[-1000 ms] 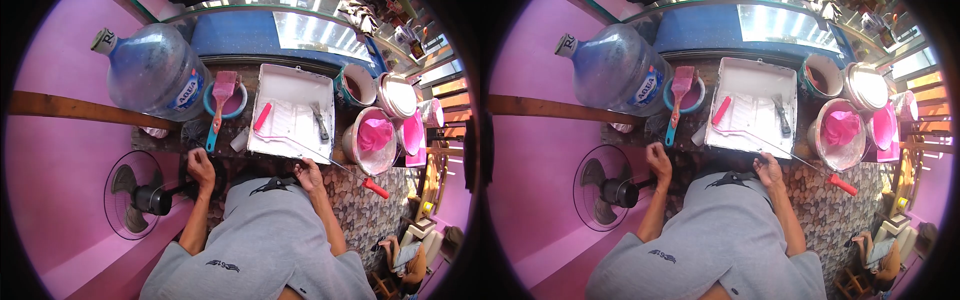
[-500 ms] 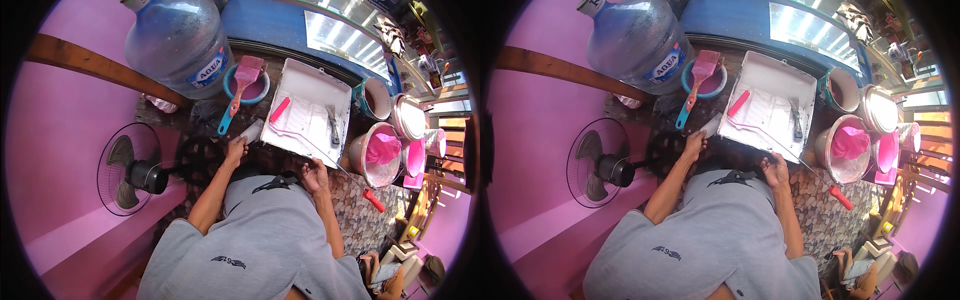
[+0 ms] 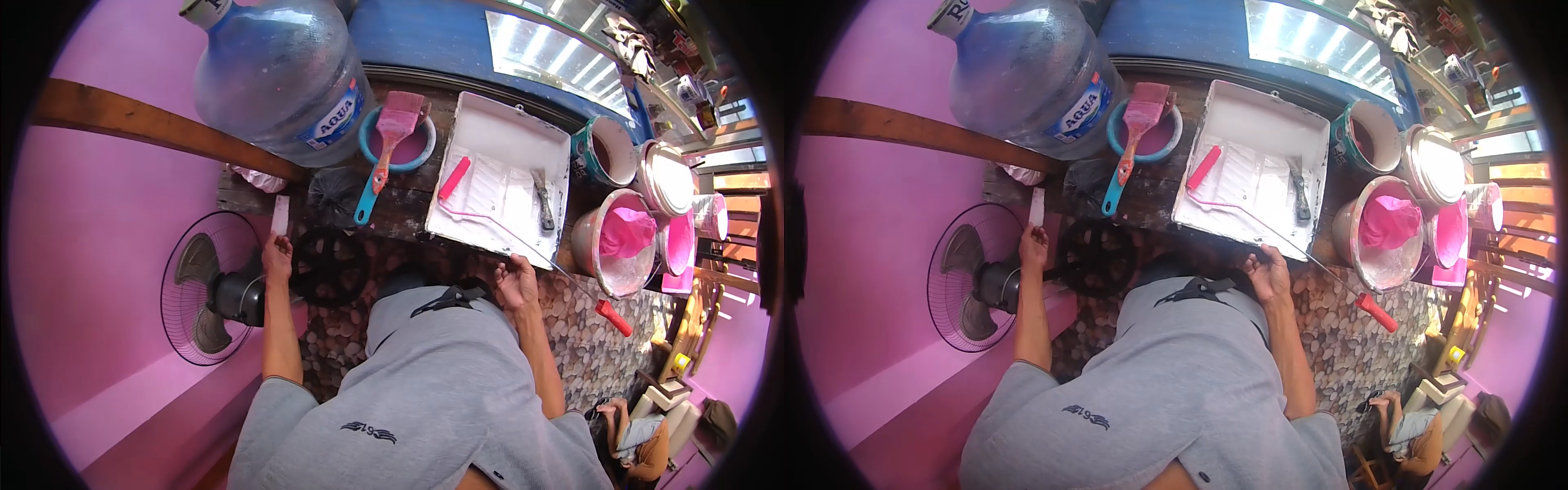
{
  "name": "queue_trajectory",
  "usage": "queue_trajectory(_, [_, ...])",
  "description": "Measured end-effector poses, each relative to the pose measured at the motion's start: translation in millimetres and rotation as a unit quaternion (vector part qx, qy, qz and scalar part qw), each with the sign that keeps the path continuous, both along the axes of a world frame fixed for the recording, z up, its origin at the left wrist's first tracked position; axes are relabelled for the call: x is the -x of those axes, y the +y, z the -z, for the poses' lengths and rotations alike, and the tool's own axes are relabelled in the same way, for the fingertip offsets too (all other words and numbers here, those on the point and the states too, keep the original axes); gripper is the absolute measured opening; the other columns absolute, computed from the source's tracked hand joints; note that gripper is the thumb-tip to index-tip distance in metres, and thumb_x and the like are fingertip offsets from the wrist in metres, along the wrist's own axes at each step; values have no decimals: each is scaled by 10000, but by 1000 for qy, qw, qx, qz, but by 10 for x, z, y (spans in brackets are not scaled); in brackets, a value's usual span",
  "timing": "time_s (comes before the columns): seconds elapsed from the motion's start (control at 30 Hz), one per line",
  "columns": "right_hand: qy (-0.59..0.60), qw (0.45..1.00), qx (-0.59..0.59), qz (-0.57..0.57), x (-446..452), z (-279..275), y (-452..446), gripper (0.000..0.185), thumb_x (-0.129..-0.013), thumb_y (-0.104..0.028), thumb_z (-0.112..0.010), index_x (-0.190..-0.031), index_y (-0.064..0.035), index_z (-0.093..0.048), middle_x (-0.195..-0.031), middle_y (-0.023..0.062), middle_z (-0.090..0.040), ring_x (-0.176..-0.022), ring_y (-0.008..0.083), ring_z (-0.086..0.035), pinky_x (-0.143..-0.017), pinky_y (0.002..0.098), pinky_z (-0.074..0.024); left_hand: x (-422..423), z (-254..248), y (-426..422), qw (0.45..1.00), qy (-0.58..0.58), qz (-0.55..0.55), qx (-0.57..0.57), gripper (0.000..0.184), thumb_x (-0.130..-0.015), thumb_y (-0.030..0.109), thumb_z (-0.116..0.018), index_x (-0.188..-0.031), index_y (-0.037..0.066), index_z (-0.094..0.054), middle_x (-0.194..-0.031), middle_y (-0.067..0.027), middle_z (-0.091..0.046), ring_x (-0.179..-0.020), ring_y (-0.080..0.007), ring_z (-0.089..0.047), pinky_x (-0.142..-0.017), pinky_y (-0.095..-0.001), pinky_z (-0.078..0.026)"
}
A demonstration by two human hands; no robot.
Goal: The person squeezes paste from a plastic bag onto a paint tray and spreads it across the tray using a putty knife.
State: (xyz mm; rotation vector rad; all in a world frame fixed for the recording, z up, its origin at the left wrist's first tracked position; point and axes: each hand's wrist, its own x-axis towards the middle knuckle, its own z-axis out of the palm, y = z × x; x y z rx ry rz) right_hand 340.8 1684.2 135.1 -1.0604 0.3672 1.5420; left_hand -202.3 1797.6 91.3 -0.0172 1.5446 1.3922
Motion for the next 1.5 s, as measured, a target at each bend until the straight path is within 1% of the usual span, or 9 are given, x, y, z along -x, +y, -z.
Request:
queue_trajectory(0.23, [-6,1000,13,15,52,-139,50,256,-808,-81,-636,-1001,-97,-470,-900,35,-523,-720,177,-563,-605,292,-529,144,395,658,988,88,74,103,242,-873,269,-538,-956,43,-556,-777,-41,-567,-677,-156,-599,-566,-265,-478])
queue_trajectory(0.57, [-11,1000,-13,21,18,-111,32,251,-813,-100,-630,-1014,-110,-479,-899,21,-532,-724,178,-575,-639,310,-535,-185,305,498,986,134,47,90,555,-806,469,-608,-1097,12,-489,-919,-109,-551,-709,-224,-610,-570,-328,-483])
queue_trajectory(0.63, [-9,1000,-9,21,35,-83,37,253,-813,-102,-630,-1016,-111,-480,-900,20,-533,-727,179,-576,-642,314,-536,-585,23,410,785,611,-36,97,720,-730,552,-678,-1138,-8,-483,-1005,-166,-563,-852,-305,-601,-732,-399,-491])
queue_trajectory(0.67, [-6,1000,-8,24,37,-70,37,257,-811,-104,-632,-1018,-113,-479,-900,21,-533,-729,180,-576,-642,315,-535,-723,-17,373,785,611,-38,98,720,-730,552,-678,-1138,-8,-483,-1005,-166,-563,-852,-305,-601,-732,-399,-491])
queue_trajectory(0.73, [-3,1000,-4,28,37,-39,25,261,-810,-105,-633,-1020,-114,-479,-899,22,-534,-731,181,-575,-642,316,-535,-977,-95,300,708,663,226,-90,878,-644,578,-742,-1211,-28,-454,-1127,-216,-534,-1044,-358,-527,-911,-434,-420])
queue_trajectory(0.83, [0,999,-9,32,22,-42,11,252,-808,-107,-636,-1011,-114,-485,-903,26,-533,-732,184,-573,-644,316,-534,-1327,-276,369,642,690,328,-62,960,-593,539,-791,-1270,-34,-423,-1200,-224,-493,-1139,-366,-464,-969,-443,-376])
queue_trajectory(0.93, [-2,1000,0,25,18,-86,37,234,-809,-102,-636,-995,-114,-495,-902,26,-534,-730,184,-571,-645,316,-534,-1345,-225,484,680,660,319,-14,992,-558,506,-820,-1294,-20,-415,-1227,-222,-473,-1157,-364,-448,-979,-441,-367])
queue_trajectory(1.13, [-9,999,-14,28,20,-77,22,219,-810,-93,-635,-981,-117,-499,-891,19,-535,-728,185,-575,-631,312,-537,-1218,-148,561,734,572,365,-2,864,-574,390,-813,-1276,38,-452,-1204,-225,-490,-1125,-363,-482,-946,-440,-395])
queue_trajectory(1.5, [-2,1000,-15,20,23,-97,28,127,-839,-116,-580,-960,-78,-574,-839,52,-626,-691,167,-588,-644,301,-534,-1446,-244,366,675,690,256,-59,519,-637,326,-785,-1055,64,-623,-1028,-147,-533,-1001,-327,-508,-868,-433,-418])
